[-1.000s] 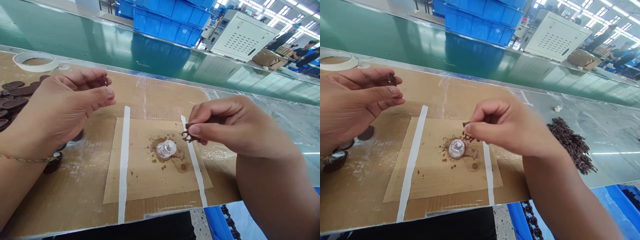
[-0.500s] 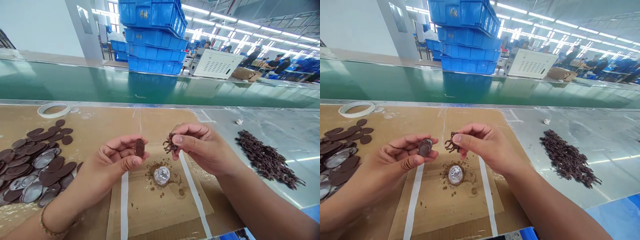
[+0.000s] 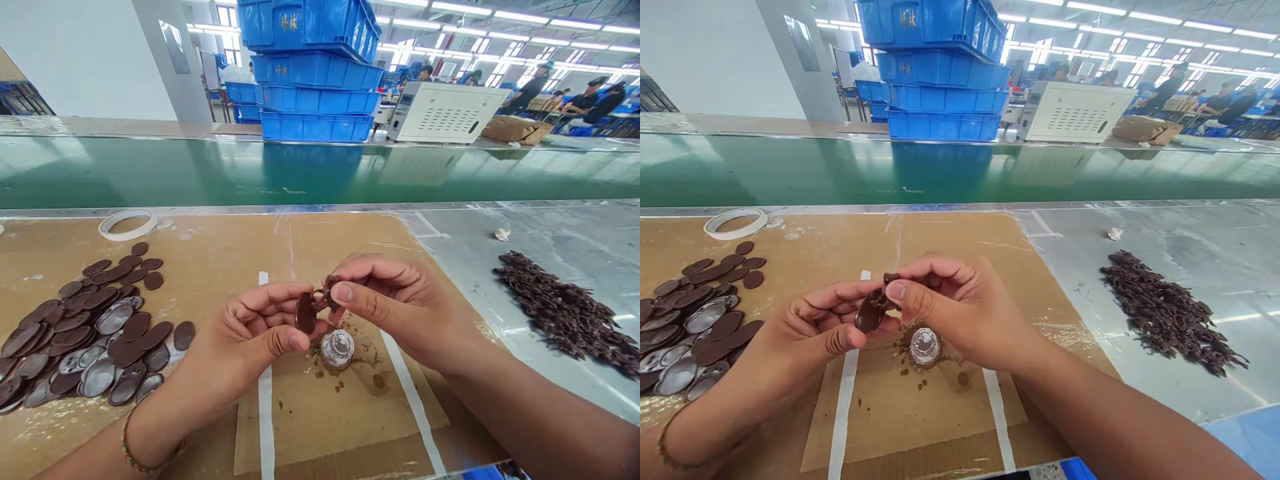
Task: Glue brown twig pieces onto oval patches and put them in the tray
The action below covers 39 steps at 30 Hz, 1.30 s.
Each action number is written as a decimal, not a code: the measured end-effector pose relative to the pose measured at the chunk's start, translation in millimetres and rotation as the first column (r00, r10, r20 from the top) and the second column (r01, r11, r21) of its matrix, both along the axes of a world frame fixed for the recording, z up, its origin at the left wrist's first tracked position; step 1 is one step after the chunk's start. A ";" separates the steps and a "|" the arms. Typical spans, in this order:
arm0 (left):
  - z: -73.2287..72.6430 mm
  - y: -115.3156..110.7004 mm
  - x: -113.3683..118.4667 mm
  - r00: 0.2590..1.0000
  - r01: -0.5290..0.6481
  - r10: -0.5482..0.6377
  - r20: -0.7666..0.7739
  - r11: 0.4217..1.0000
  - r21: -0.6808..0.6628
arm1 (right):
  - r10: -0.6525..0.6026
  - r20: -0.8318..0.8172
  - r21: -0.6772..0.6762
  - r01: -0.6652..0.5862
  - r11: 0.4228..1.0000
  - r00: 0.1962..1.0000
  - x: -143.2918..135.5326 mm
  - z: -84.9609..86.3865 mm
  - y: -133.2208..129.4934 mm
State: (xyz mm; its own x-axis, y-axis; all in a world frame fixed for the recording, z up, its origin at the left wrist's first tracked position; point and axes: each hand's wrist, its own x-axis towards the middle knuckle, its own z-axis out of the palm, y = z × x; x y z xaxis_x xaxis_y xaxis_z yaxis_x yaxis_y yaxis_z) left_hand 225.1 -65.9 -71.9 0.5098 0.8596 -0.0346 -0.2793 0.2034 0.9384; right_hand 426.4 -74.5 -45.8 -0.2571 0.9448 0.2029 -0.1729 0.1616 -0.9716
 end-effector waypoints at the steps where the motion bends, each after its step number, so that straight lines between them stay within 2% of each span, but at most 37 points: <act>1: 0.2 -0.1 -0.5 1.000 0.008 -0.008 -0.001 1.000 -0.002 | -0.023 0.011 0.020 0.023 1.000 1.000 1.1 -0.4 0.9; 7: -4.5 -2.1 -3.0 0.999 0.030 -0.030 -0.017 0.999 -0.017 | -0.073 -0.005 0.080 0.073 0.994 0.997 7.3 -1.2 3.8; 12: -7.7 1.8 -2.0 0.984 -0.120 0.117 -0.133 0.993 -0.011 | -0.110 -0.024 0.093 0.112 0.989 0.994 6.7 -1.5 5.3; 17: -4.7 4.5 -3.7 0.947 -0.194 0.192 -0.257 0.981 0.017 | -0.082 -0.061 0.050 0.085 0.995 0.995 4.3 -2.9 6.9; 20: -5.5 4.5 -4.8 0.948 -0.216 0.212 -0.239 0.976 0.010 | -0.054 -0.111 0.013 0.056 0.998 0.992 1.7 -5.5 7.3; 25: -5.0 5.2 -4.0 0.949 -0.171 0.176 -0.263 0.984 0.041 | 0.005 -0.167 -0.019 -0.008 1.000 0.986 -3.8 -13.2 6.8; 30: -2.0 5.5 -1.8 0.944 -0.296 0.287 -0.165 0.955 -0.032 | 0.026 -0.204 -0.013 -0.029 0.999 0.979 -8.4 -15.4 6.5; 33: -1.5 3.8 -1.0 0.949 -0.262 0.246 -0.200 0.963 -0.058 | 0.034 -0.192 -0.002 -0.036 0.999 0.981 -11.0 -15.0 7.7; 39: -0.4 2.4 -0.4 0.985 -0.080 0.086 -0.150 0.996 0.046 | 0.007 -0.165 0.013 -0.005 1.000 0.986 -14.7 -19.8 10.7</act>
State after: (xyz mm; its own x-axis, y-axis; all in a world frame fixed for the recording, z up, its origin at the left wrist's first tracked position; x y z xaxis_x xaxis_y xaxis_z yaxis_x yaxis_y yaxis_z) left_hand 224.8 -63.5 -72.3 0.4280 0.9010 -0.0710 -0.1478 0.1472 0.9780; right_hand 411.7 -63.7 -65.6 -0.2253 0.9405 0.2543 -0.3315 0.1714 -0.9277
